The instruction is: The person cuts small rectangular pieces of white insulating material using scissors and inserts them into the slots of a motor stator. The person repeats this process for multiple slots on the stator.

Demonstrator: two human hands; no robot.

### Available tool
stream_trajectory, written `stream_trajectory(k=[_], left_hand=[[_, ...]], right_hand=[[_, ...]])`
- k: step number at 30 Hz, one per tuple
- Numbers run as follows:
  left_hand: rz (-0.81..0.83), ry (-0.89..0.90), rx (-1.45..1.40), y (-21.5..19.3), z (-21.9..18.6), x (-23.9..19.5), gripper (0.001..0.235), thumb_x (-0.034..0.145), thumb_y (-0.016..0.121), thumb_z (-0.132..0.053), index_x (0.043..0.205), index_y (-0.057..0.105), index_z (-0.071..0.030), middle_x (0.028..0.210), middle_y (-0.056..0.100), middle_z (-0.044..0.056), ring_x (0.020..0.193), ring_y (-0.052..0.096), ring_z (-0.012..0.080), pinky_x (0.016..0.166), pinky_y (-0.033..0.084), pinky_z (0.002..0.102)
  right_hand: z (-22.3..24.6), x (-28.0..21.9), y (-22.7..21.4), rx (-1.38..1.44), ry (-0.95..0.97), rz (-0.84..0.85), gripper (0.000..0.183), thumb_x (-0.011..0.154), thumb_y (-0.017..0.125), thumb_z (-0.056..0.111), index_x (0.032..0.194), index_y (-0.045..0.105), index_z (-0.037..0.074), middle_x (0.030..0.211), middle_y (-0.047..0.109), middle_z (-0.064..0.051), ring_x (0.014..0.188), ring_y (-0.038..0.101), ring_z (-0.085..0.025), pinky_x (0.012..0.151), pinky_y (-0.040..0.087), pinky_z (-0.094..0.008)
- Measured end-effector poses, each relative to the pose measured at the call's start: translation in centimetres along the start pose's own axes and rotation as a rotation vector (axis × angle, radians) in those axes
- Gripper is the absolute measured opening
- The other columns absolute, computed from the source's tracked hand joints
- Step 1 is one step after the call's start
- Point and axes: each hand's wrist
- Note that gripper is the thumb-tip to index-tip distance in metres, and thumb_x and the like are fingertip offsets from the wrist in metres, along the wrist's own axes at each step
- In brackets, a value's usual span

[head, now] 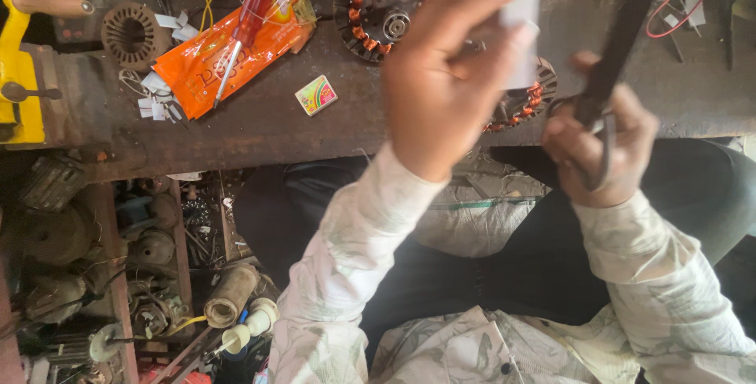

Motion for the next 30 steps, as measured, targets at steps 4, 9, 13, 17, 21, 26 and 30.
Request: stream_trajectory(k=[4,9,13,17,21,26,30], left_hand=[[-0.042,-0.014,-0.11,0.3,0.4,-0.3,0.028,0.108,0.075,-0.004,0.13,0.058,-0.009,0.115,0.065,0.004,0.094,0.068,0.0103,0.081,0.064,0.023],[0.101,-0.077,-0.043,2.7,0.0,-2.1,0.041,0.104,0.071,-0.013,0.14,0.051,-0.013,0.102,0.069,-0.001,0.088,0.071,0.0054,0.078,0.061,0.021],[0.211,0.044,0.154,3.7,0.4,-2.4,0.015,0.112,0.07,-0.016,0.126,0.066,-0.015,0.108,0.067,-0.003,0.093,0.071,0.0059,0.084,0.06,0.02],[0.133,0.045,0.255,3.1,0.9,-1.6,0.008,0.107,0.074,-0.016,0.113,0.072,-0.012,0.109,0.07,-0.002,0.086,0.072,0.0049,0.072,0.058,0.018],[0.12,-0.009,0.243,1.6,1.1,-0.7,0.017,0.1,0.075,-0.015,0.116,0.069,-0.009,0.114,0.066,0.004,0.076,0.071,0.0045,0.059,0.053,0.018],[0.177,-0.303,-0.092,0.9,2.9,-0.8,0.018,0.107,0.069,-0.012,0.12,0.067,0.001,0.099,0.073,0.007,0.076,0.07,0.0099,0.064,0.056,0.023],[0.235,-0.406,-0.35,0.1,3.9,-0.6,0.013,0.11,0.067,-0.006,0.117,0.067,0.004,0.108,0.075,0.01,0.097,0.076,0.0164,0.085,0.066,0.03]], right_hand=[[1.7,1.1,0.1,-0.03,-0.123,-0.109,0.064,0.089,0.075,0.009,0.144,0.046,-0.003,0.108,0.075,-0.013,0.067,0.071,-0.018,0.049,0.049,-0.024],[2.5,0.7,1.0,-0.075,-0.105,-0.042,0.071,0.096,0.08,0.007,0.156,0.043,-0.001,0.104,0.074,-0.015,0.074,0.072,-0.015,0.06,0.057,-0.024],[2.7,0.6,0.2,-0.098,-0.026,-0.085,0.064,0.093,0.079,0.002,0.15,0.051,-0.001,0.102,0.074,-0.011,0.074,0.071,-0.015,0.06,0.057,-0.025],[3.0,0.4,-0.8,-0.536,-0.065,-0.18,0.05,0.096,0.079,0.0,0.142,0.058,-0.003,0.099,0.074,-0.009,0.078,0.071,-0.014,0.063,0.055,-0.025],[3.1,0.9,-2.0,-1.121,-0.478,-0.099,0.051,0.087,0.077,-0.007,0.137,0.063,-0.005,0.099,0.073,-0.015,0.078,0.07,-0.02,0.07,0.055,-0.03],[2.1,1.5,-4.0,-1.409,-0.722,-0.097,0.06,0.076,0.069,-0.009,0.136,0.065,-0.004,0.098,0.074,-0.013,0.075,0.068,-0.025,0.075,0.052,-0.034],[2.2,1.7,-4.0,-1.417,-0.817,-0.043,0.056,0.084,0.067,-0.014,0.138,0.062,-0.004,0.108,0.078,-0.012,0.079,0.069,-0.023,0.078,0.051,-0.032]])
Point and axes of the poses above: each hand's wrist, its own x-axis towards the middle knuckle, its own y-axis out of the palm, z = x × y
